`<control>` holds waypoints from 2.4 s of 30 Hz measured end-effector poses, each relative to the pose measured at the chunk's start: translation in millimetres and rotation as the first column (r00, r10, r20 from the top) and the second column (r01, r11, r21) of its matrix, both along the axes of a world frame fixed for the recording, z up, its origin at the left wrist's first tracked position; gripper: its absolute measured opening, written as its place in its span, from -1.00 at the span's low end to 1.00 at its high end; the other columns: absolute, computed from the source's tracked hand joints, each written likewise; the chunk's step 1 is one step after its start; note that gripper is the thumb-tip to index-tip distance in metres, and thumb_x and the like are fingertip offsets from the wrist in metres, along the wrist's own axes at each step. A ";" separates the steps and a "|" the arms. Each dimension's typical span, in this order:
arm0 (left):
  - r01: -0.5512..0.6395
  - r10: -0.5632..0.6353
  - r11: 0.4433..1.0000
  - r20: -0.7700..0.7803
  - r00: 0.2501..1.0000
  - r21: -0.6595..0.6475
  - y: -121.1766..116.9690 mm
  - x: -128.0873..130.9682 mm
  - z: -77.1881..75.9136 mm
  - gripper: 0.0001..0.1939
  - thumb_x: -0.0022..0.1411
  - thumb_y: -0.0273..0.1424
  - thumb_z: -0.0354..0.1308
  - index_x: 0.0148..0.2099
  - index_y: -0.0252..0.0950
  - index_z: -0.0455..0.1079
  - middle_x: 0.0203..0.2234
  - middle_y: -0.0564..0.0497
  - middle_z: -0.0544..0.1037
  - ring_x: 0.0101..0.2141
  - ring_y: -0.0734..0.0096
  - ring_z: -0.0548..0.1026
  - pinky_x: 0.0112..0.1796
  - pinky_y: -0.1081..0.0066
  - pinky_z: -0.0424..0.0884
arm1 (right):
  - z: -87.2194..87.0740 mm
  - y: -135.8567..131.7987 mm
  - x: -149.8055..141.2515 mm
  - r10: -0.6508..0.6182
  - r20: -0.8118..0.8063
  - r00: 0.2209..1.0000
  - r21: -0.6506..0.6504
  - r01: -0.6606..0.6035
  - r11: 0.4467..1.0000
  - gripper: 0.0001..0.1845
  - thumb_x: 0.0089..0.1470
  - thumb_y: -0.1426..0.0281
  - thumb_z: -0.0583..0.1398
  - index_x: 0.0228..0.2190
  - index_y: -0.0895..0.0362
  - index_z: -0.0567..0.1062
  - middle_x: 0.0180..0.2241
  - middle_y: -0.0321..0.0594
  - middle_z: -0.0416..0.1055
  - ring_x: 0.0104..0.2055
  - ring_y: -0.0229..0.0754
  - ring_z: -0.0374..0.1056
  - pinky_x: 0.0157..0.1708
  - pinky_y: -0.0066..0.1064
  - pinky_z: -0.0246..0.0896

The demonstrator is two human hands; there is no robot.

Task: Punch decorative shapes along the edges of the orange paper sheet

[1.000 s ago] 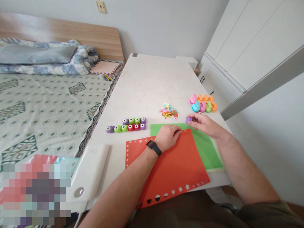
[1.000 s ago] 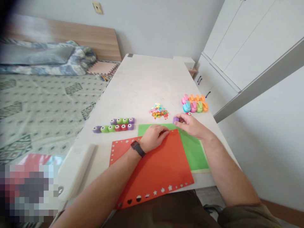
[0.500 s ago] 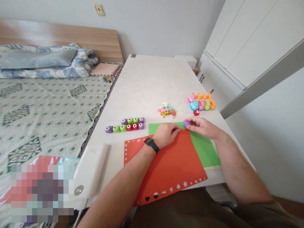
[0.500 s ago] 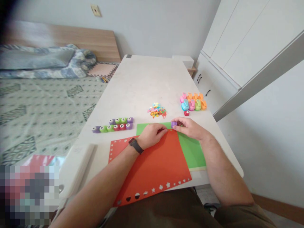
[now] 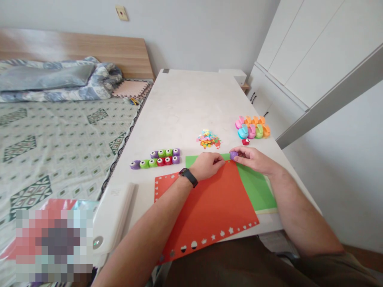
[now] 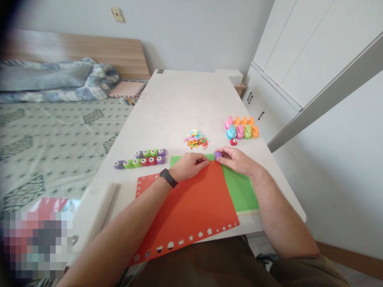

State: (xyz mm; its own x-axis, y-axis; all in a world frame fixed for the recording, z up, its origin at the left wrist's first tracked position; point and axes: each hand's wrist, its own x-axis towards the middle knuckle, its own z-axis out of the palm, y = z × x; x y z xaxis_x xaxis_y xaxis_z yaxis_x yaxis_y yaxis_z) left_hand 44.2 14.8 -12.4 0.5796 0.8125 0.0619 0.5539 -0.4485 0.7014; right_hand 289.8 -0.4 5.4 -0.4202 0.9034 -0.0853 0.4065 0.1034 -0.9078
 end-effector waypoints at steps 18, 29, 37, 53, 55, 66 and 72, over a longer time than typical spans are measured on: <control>0.040 -0.041 0.997 -0.015 0.999 -0.069 8.8 -1.8 6.3 -0.71 0.31 -0.25 0.08 -0.32 -0.29 0.54 -0.50 0.04 0.54 -0.48 0.46 0.37 -0.44 0.46 0.19 | 0.4 0.4 1.9 -0.032 0.009 0.999 0.002 0.032 0.999 -0.52 0.20 0.10 0.26 0.06 0.07 0.53 -0.11 -0.15 0.53 -0.09 -0.06 0.40 -0.02 -0.20 0.31; 0.027 -0.028 0.996 -0.007 1.000 -0.081 9.1 -2.8 6.5 -0.71 0.32 -0.25 0.09 -0.32 -0.30 0.55 -0.48 0.03 0.56 -0.46 0.46 0.39 -0.43 0.47 0.22 | 0.6 0.2 0.6 0.046 0.071 0.996 -0.038 -0.043 0.998 -0.54 0.22 0.10 0.24 0.04 0.10 0.52 -0.12 -0.14 0.52 -0.11 -0.06 0.39 -0.05 -0.20 0.34; 0.031 -0.031 0.997 0.011 0.999 -0.076 8.2 -3.6 4.3 -0.70 0.32 -0.24 0.08 -0.31 -0.29 0.55 -0.47 0.03 0.57 -0.46 0.46 0.39 -0.42 0.46 0.23 | -1.1 0.5 0.9 0.069 0.046 0.997 -0.087 -0.065 0.994 -0.52 0.19 0.10 0.26 0.05 0.09 0.52 -0.07 -0.14 0.54 -0.06 -0.03 0.43 0.02 -0.16 0.34; 0.035 -0.036 0.996 -0.003 0.999 -0.076 8.6 -2.8 4.9 -0.68 0.33 -0.22 0.08 -0.33 -0.29 0.54 -0.48 0.03 0.56 -0.47 0.46 0.38 -0.42 0.46 0.21 | -6.2 2.4 1.8 0.044 0.035 0.998 -0.082 -0.042 0.996 -0.54 0.16 0.12 0.28 0.02 0.08 0.55 -0.11 -0.15 0.56 -0.08 -0.02 0.45 0.00 -0.15 0.35; 0.033 -0.034 0.997 -0.003 0.999 -0.077 8.5 -2.7 5.0 -0.68 0.33 -0.22 0.08 -0.33 -0.29 0.54 -0.48 0.03 0.56 -0.46 0.46 0.39 -0.43 0.46 0.21 | -6.7 2.3 2.0 0.045 0.059 0.997 -0.062 -0.041 0.997 -0.55 0.16 0.13 0.28 0.02 0.08 0.55 -0.12 -0.16 0.57 -0.10 -0.03 0.45 -0.02 -0.16 0.36; 0.034 -0.034 0.996 0.004 0.999 -0.084 8.8 -2.3 3.1 -0.68 0.32 -0.21 0.08 -0.33 -0.29 0.54 -0.50 0.04 0.55 -0.48 0.46 0.38 -0.43 0.46 0.20 | -11.0 2.5 -1.0 0.033 0.127 0.991 -0.003 -0.032 0.999 -0.61 0.19 0.18 0.25 -0.02 0.11 0.55 -0.19 -0.17 0.56 -0.18 -0.08 0.43 -0.11 -0.23 0.36; 0.042 -0.042 0.996 0.000 0.999 -0.083 9.2 -2.0 3.0 -0.68 0.33 -0.21 0.07 -0.32 -0.29 0.54 -0.49 0.03 0.56 -0.47 0.46 0.38 -0.43 0.46 0.20 | -9.1 1.9 -2.0 0.035 0.131 0.991 -0.004 -0.035 0.999 -0.65 0.17 0.20 0.26 -0.06 0.11 0.55 -0.21 -0.17 0.55 -0.21 -0.09 0.42 -0.14 -0.24 0.34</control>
State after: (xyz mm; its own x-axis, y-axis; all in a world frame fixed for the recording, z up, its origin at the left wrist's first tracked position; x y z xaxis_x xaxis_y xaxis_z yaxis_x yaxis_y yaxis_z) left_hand 42.2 24.0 -9.4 0.6136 0.7896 -0.0059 0.5373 -0.4120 0.7359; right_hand 287.8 1.5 -3.7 -0.4366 0.8882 -0.1429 0.5181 0.1184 -0.8471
